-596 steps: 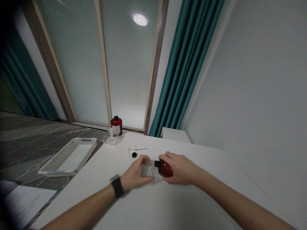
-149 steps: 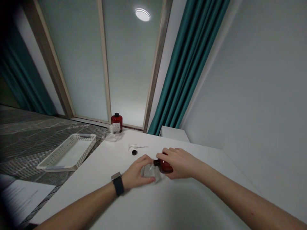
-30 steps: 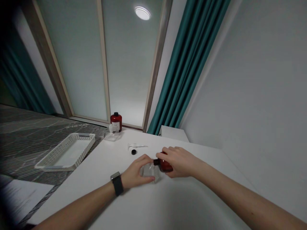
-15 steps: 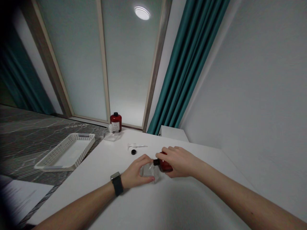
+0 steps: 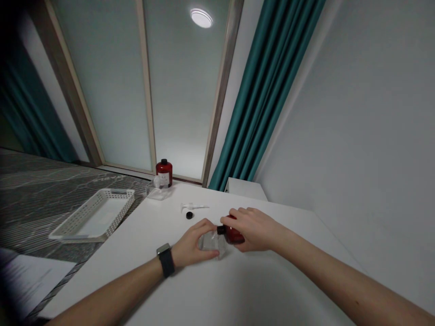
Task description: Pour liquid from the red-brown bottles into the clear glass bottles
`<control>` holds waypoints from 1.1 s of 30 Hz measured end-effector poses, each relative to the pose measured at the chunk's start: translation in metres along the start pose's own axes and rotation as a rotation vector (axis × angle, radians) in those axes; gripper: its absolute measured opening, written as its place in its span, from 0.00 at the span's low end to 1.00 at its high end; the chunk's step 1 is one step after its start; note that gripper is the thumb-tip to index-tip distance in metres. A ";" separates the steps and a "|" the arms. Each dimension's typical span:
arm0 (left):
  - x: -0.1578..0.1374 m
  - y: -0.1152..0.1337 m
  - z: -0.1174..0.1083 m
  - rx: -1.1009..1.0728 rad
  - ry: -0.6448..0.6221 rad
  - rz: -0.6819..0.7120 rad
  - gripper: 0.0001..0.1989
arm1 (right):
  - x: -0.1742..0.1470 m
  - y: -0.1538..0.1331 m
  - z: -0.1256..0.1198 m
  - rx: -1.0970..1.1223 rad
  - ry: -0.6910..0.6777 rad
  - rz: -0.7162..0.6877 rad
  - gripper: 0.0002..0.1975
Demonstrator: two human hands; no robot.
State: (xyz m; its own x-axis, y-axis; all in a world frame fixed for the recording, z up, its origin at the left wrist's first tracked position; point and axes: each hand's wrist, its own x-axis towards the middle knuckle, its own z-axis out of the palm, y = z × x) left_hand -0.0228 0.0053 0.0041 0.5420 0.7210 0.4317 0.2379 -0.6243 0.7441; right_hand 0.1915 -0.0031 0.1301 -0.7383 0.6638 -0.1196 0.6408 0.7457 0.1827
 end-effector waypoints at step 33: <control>0.000 -0.002 0.001 -0.015 0.007 0.000 0.24 | 0.000 -0.001 -0.002 0.007 0.019 -0.004 0.20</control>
State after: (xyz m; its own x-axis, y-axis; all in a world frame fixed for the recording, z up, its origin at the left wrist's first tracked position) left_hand -0.0231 0.0060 0.0023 0.5368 0.7227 0.4354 0.2258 -0.6202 0.7512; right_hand 0.1908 -0.0039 0.1317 -0.7449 0.6594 -0.1014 0.6391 0.7489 0.1751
